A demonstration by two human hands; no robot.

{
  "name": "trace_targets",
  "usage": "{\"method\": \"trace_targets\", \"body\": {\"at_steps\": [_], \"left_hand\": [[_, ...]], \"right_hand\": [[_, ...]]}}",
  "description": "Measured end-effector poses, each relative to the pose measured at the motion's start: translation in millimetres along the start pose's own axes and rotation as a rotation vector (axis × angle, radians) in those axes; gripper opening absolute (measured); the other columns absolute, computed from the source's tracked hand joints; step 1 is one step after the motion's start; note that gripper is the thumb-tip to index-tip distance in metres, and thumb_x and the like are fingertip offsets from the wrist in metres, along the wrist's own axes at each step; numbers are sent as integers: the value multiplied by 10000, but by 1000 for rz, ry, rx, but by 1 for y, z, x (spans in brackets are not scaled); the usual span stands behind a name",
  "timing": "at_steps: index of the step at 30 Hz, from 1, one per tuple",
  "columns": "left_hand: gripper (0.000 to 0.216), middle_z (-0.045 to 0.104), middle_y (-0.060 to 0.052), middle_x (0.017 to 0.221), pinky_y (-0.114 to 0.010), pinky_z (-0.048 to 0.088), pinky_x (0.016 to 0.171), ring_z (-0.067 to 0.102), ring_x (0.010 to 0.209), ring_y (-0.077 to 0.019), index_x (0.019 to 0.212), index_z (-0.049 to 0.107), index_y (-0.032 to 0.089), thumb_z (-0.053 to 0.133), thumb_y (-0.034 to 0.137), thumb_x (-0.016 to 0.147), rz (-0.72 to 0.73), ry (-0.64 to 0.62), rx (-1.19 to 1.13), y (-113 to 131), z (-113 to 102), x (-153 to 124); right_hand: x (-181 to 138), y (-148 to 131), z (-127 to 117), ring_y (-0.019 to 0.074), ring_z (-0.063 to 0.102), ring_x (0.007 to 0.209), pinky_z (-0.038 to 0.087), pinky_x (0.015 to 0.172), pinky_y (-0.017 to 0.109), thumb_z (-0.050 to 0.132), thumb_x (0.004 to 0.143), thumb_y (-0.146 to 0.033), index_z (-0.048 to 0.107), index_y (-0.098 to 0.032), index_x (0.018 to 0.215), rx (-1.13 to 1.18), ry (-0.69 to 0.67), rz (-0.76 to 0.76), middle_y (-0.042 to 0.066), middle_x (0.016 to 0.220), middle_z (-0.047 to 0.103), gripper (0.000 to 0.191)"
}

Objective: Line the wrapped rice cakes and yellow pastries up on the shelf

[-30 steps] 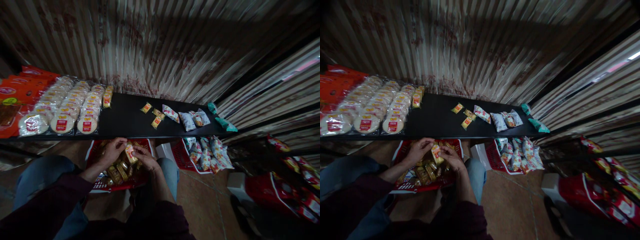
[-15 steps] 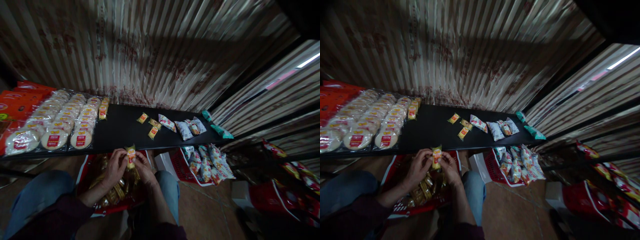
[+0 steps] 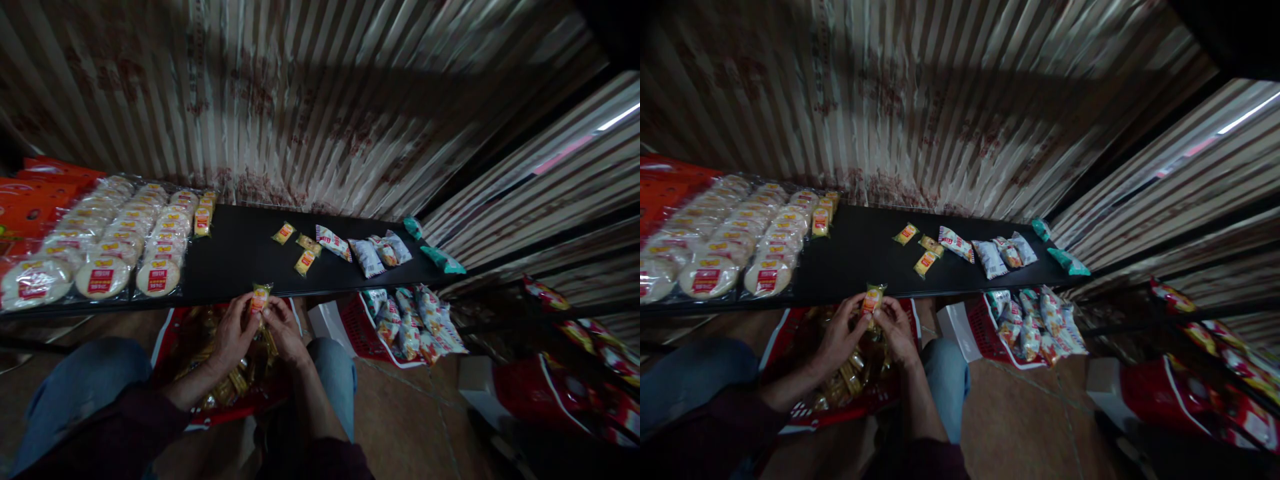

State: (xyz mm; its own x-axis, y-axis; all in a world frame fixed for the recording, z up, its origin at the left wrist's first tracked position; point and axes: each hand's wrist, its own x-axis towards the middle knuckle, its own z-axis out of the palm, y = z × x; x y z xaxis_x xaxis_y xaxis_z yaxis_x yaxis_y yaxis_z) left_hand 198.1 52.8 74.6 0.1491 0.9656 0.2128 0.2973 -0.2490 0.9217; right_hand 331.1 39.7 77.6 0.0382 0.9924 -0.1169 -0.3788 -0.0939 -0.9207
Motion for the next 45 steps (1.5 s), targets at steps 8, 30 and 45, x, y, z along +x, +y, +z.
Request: {"method": "trace_targets", "body": {"at_steps": [8, 30, 45], "left_hand": [[455, 565, -129, 1180, -416, 427, 960, 537, 1122, -249, 1203, 506, 176, 537, 367, 791, -82, 20, 2, 6, -2, 2], [473, 606, -135, 1214, -393, 340, 1036, 523, 1162, -250, 1127, 595, 138, 439, 448, 806, -326, 139, -326, 1, -10, 10], [438, 669, -41, 842, -212, 392, 482, 571, 592, -115, 1075, 567, 146, 627, 309, 673, -664, 217, -904, 5, -6, 18]], "right_hand": [[-3, -1, 2, 179, 630, 902, 484, 824, 321, 703, 731, -364, 638, -244, 982, 36, -42, -3, 28, 988, 677, 285], [-5, -11, 7, 187, 614, 989, 471, 791, 291, 722, 725, -332, 665, -228, 1047, 150, -53, 44, 70, 1164, 646, 343], [-1, -17, 20, 190, 631, 914, 477, 818, 330, 738, 696, -356, 667, -231, 1030, 137, -47, 25, 71, 1073, 684, 364]]}}
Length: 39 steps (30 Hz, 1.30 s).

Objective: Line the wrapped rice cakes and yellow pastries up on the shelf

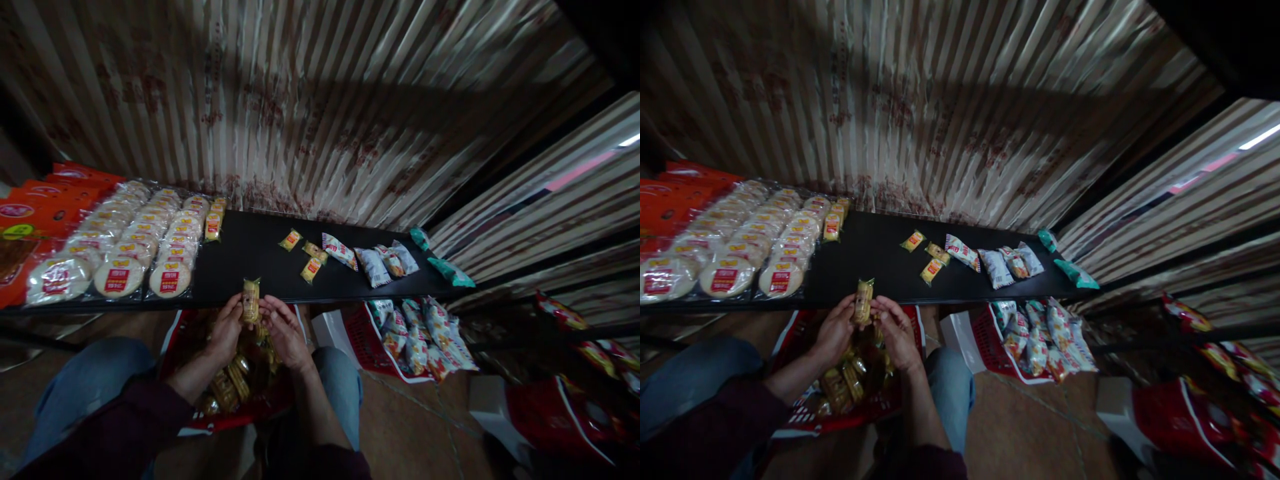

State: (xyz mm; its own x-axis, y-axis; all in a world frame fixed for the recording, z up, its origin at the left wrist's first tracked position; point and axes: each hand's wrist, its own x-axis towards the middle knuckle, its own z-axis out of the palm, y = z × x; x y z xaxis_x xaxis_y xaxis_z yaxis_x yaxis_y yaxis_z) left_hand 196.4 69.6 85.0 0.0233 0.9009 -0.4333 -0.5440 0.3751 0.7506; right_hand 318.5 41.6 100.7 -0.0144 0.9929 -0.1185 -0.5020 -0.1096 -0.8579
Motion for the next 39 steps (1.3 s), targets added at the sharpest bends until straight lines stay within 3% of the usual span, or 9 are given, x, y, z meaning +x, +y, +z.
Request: {"method": "trace_targets", "body": {"at_steps": [10, 16, 23, 30, 39], "left_hand": [[215, 639, -19, 684, -203, 379, 440, 571, 523, -113, 923, 580, 130, 551, 123, 710, -95, -137, -147, 12, 3, -1], [141, 653, -29, 662, -212, 425, 464, 589, 499, -117, 855, 586, 134, 533, 74, 739, -155, -107, -232, 18, 4, 0], [213, 664, -40, 679, -213, 499, 550, 616, 578, -107, 766, 634, 129, 475, -7, 723, -230, -61, -369, 27, 7, 1], [281, 667, -41, 697, -202, 490, 537, 613, 575, -103, 830, 661, 134, 464, -22, 703, -234, -63, -379, 28, 7, 4], [170, 644, -20, 664, -187, 446, 471, 593, 549, -99, 774, 632, 132, 534, 11, 705, -186, -74, -371, 30, 8, 1]], "right_hand": [[2, -3, 3, 183, 630, 899, 479, 810, 321, 735, 707, -351, 674, -229, 1023, -9, 11, -23, 60, 1035, 693, 345], [3, -8, 12, 188, 628, 900, 474, 849, 342, 731, 707, -382, 679, -225, 1018, -67, 18, -46, 63, 1025, 696, 353], [3, -10, 20, 192, 625, 952, 465, 874, 335, 687, 755, -381, 683, -234, 1021, -143, -19, -77, 60, 1039, 694, 304], [7, -8, 24, 188, 632, 918, 474, 853, 325, 663, 775, -379, 696, -234, 986, -224, 4, -102, 51, 1009, 702, 258], [7, -16, 30, 188, 616, 917, 470, 869, 327, 611, 808, -392, 702, -244, 946, -484, 57, -164, 17, 961, 695, 222]]}}
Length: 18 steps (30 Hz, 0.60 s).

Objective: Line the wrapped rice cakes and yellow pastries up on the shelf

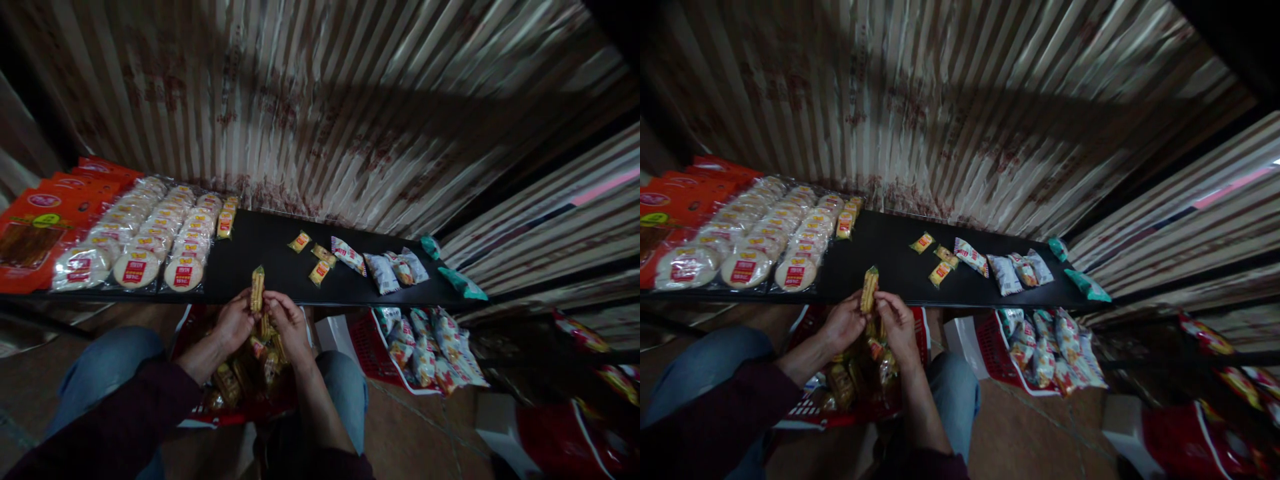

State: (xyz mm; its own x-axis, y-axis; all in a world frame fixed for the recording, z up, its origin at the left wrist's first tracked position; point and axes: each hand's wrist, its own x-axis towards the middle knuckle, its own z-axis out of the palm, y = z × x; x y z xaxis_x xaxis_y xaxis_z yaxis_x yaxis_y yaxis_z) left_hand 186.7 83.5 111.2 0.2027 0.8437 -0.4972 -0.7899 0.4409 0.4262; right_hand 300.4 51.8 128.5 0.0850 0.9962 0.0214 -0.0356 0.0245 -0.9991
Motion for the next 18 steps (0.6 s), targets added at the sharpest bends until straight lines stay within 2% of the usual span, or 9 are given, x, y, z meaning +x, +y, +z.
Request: {"method": "trace_targets", "body": {"at_steps": [3, 7, 10, 16, 18], "left_hand": [[150, 642, -18, 683, -192, 451, 478, 587, 563, -99, 777, 626, 135, 540, 30, 712, 30, -18, 2, 2, 1, 0], [119, 649, -28, 734, -190, 463, 516, 595, 619, -103, 788, 628, 128, 584, 65, 697, 69, -70, 34, 6, 1, 1], [113, 656, -34, 782, -207, 490, 587, 606, 674, -110, 804, 633, 124, 630, 119, 691, 99, -111, 50, 9, 0, 3], [119, 646, -15, 822, -260, 525, 689, 614, 735, -118, 798, 613, 141, 661, 170, 693, 120, -112, 91, 16, -2, 5], [141, 639, -10, 820, -258, 526, 668, 610, 727, -117, 793, 602, 147, 679, 188, 682, 127, -106, 120, 18, -2, 4]], "right_hand": [[1, -2, 1, 188, 611, 923, 474, 859, 319, 607, 813, -389, 688, -236, 978, -32, -3, -13, 22, 969, 688, 240], [6, 0, 5, 178, 616, 875, 501, 776, 295, 665, 771, -340, 647, -236, 1001, 34, -15, -21, 23, 976, 673, 253], [11, 4, 9, 171, 607, 885, 489, 803, 295, 673, 766, -309, 625, -234, 980, 36, 7, -61, 23, 969, 659, 232], [23, 17, 11, 169, 586, 861, 470, 789, 295, 634, 779, -312, 619, -217, 942, -57, 155, -77, 24, 912, 642, 190], [26, 19, 10, 170, 577, 861, 455, 803, 300, 624, 776, -289, 625, -217, 931, -146, 213, -98, 22, 906, 635, 171]]}}
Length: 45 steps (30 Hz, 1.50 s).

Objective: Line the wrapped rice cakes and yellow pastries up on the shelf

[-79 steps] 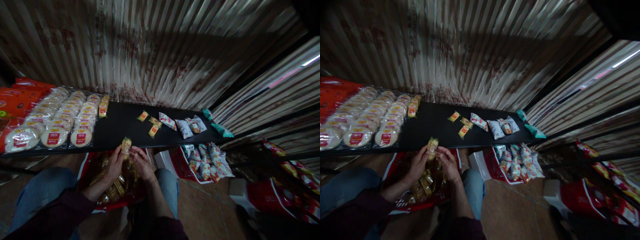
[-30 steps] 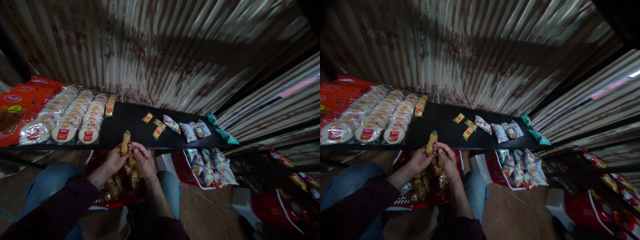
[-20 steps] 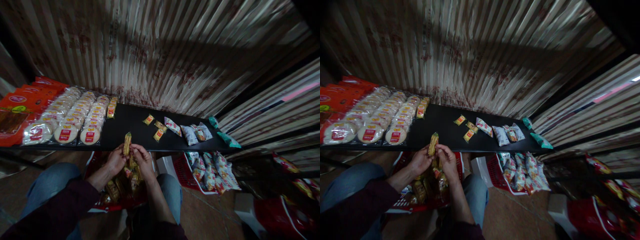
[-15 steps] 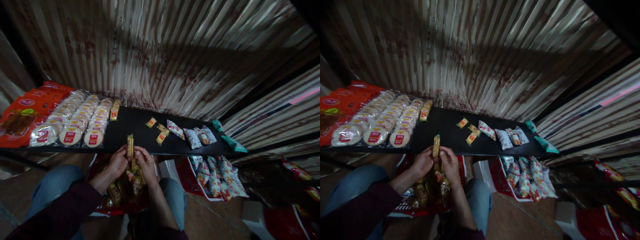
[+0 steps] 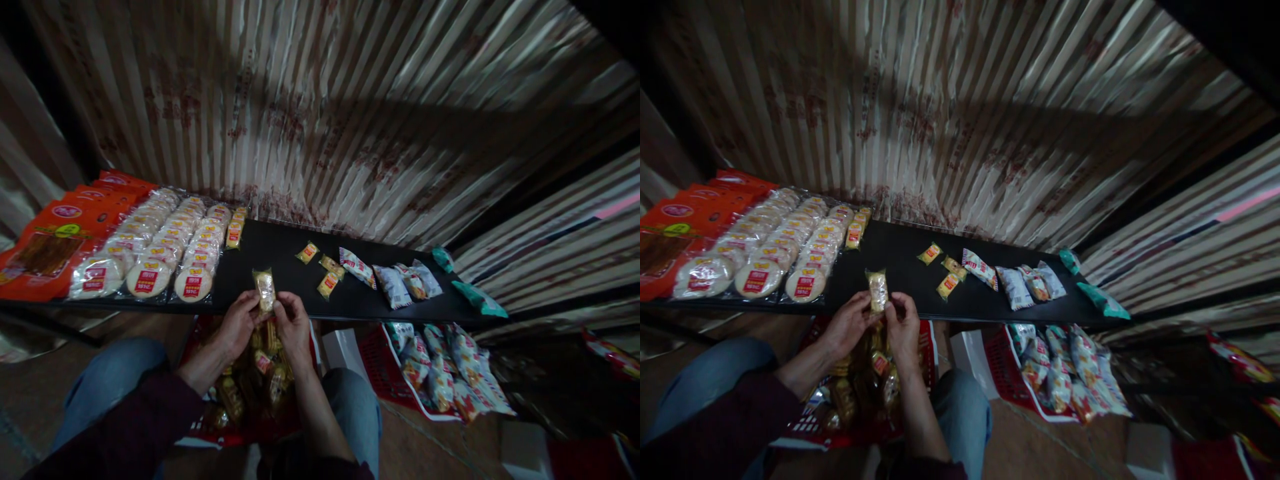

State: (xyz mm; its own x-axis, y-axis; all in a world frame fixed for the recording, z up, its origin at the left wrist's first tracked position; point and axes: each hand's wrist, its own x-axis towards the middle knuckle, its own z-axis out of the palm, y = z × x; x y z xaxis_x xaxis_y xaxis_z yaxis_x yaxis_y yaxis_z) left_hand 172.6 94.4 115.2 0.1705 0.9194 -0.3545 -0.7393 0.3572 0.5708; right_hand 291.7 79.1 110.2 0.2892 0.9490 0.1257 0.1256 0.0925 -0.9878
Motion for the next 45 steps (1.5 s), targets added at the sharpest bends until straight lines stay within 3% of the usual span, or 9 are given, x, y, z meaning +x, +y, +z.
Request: {"method": "trace_targets", "body": {"at_steps": [5, 11, 15, 21, 31, 37, 45], "left_hand": [[252, 618, 1, 799, -219, 485, 538, 583, 666, -108, 808, 575, 160, 731, 248, 631, 3, 1, 77, -2, -1, 0], [309, 577, 23, 764, -193, 429, 503, 546, 670, -103, 792, 545, 178, 734, 355, 622, 67, 8, 176, -3, 1, -2], [277, 572, 27, 799, -199, 437, 563, 537, 702, -102, 807, 548, 194, 690, 382, 662, 159, 40, 280, -1, 2, 0], [240, 589, 8, 858, -255, 458, 708, 567, 837, -152, 834, 554, 196, 593, 405, 720, 283, 59, 358, 7, 1, 5], [249, 599, -50, 964, -306, 468, 720, 563, 857, -180, 914, 588, 190, 457, 348, 773, 465, 241, 734, 21, -6, 25], [185, 595, -55, 984, -398, 424, 946, 554, 973, -193, 884, 619, 202, 477, 248, 774, 613, 284, 913, 25, -9, 44], [247, 586, -90, 1073, -406, 397, 1000, 541, 1052, -207, 979, 609, 179, 463, 255, 795, 638, 302, 957, 35, -4, 51]], "right_hand": [[3, -2, 1, 172, 559, 845, 424, 801, 296, 576, 786, -252, 658, -230, 847, -179, 65, -106, 20, 870, 621, 104], [3, -15, 3, 163, 566, 818, 434, 784, 287, 502, 831, -245, 662, -209, 856, -255, 18, -186, 23, 847, 630, 165], [4, -18, 7, 164, 592, 864, 450, 810, 287, 483, 865, -299, 653, -188, 927, -274, -20, -198, 43, 903, 652, 213], [12, -15, 22, 164, 620, 844, 490, 774, 275, 588, 801, -347, 600, -174, 971, -165, -101, -71, 51, 940, 661, 244], [37, 0, 49, 180, 634, 830, 490, 782, 290, 529, 820, -387, 640, -190, 944, -205, -128, -37, 39, 906, 691, 258], [54, 10, 64, 184, 634, 944, 468, 878, 310, 500, 826, -315, 590, -210, 1097, -143, -126, -35, 43, 1032, 685, 304], [76, 9, 82, 195, 631, 885, 486, 827, 303, 577, 780, -370, 630, -191, 1050, -117, -145, -64, 43, 943, 700, 328]]}}
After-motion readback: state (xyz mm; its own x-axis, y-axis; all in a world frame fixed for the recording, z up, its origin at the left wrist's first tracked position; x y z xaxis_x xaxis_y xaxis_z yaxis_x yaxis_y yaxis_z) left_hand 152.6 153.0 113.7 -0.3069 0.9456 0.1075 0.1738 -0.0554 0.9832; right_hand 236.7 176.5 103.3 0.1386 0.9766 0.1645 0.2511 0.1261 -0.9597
